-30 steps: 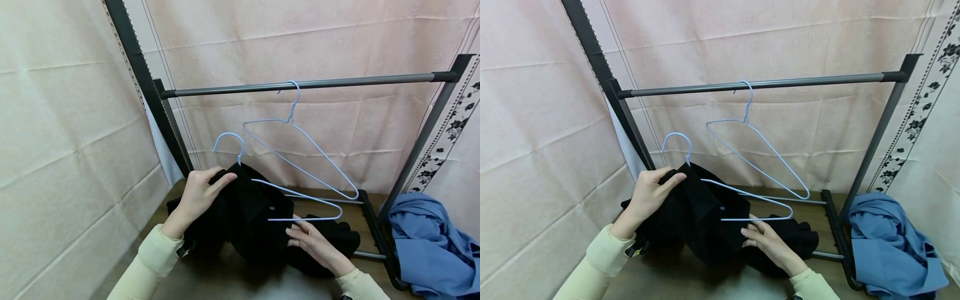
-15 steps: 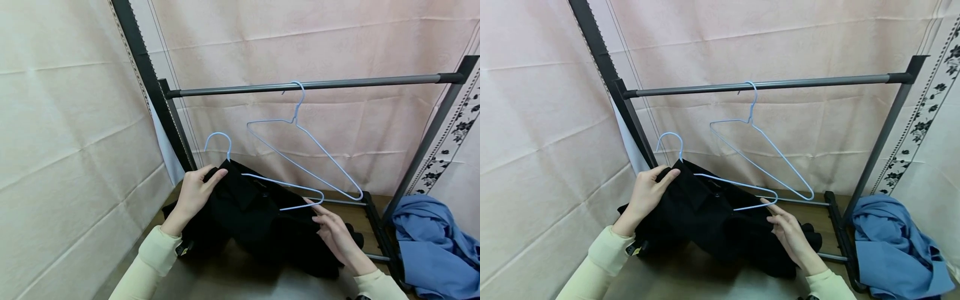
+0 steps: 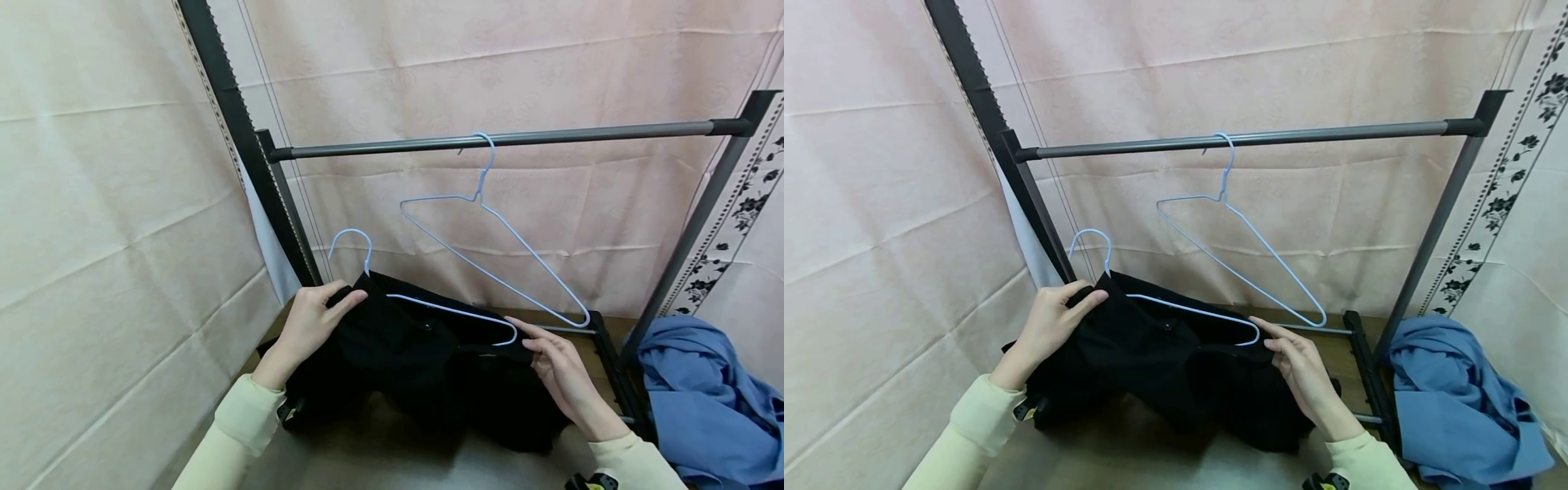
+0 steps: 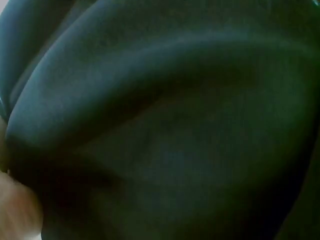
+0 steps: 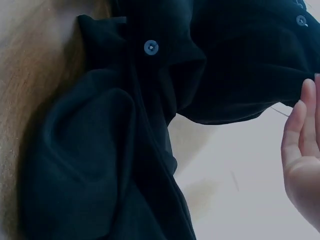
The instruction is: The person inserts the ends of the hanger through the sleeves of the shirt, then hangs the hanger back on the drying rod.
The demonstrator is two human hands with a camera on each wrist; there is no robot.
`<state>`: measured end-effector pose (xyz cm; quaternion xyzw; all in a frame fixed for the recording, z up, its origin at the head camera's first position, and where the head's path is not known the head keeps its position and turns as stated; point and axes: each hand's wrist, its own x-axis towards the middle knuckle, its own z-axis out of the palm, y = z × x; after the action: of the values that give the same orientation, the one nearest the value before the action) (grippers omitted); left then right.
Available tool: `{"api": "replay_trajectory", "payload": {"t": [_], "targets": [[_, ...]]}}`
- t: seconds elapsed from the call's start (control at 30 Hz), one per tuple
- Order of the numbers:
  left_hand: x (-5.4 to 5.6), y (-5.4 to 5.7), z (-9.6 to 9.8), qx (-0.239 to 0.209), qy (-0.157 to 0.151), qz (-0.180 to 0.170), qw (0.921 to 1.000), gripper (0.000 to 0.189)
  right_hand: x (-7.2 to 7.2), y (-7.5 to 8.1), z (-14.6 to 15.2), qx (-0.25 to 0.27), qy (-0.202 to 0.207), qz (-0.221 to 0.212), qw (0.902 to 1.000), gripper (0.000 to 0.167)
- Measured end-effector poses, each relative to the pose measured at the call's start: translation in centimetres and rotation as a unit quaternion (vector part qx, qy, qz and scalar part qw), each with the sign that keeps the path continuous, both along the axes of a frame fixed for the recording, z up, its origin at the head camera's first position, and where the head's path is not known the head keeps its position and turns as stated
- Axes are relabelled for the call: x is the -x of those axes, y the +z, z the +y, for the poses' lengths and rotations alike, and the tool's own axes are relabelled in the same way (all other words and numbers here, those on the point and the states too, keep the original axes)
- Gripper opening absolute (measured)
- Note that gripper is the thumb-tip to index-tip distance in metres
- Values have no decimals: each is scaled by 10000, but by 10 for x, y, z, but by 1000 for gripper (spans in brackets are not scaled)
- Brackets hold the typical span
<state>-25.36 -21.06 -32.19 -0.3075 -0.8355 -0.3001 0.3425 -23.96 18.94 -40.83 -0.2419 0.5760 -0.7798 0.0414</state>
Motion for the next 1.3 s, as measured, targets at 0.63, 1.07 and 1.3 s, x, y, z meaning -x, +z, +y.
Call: {"api": "replay_trajectory", "payload": {"t": [0.63,1.07,1.3], "targets": [[-5,-10,1,1521,-624,971,9816,26,-12,20,3,-318,-1372,460,9890,35],[-7,4,3,1934,4,1735,9657,40,-41,33,-10,-805,-1583,2747,9450,52],[-10,11,2,1695,220,1953,9657,38,-53,21,-26,-809,-1010,3580,9247,61]]}}
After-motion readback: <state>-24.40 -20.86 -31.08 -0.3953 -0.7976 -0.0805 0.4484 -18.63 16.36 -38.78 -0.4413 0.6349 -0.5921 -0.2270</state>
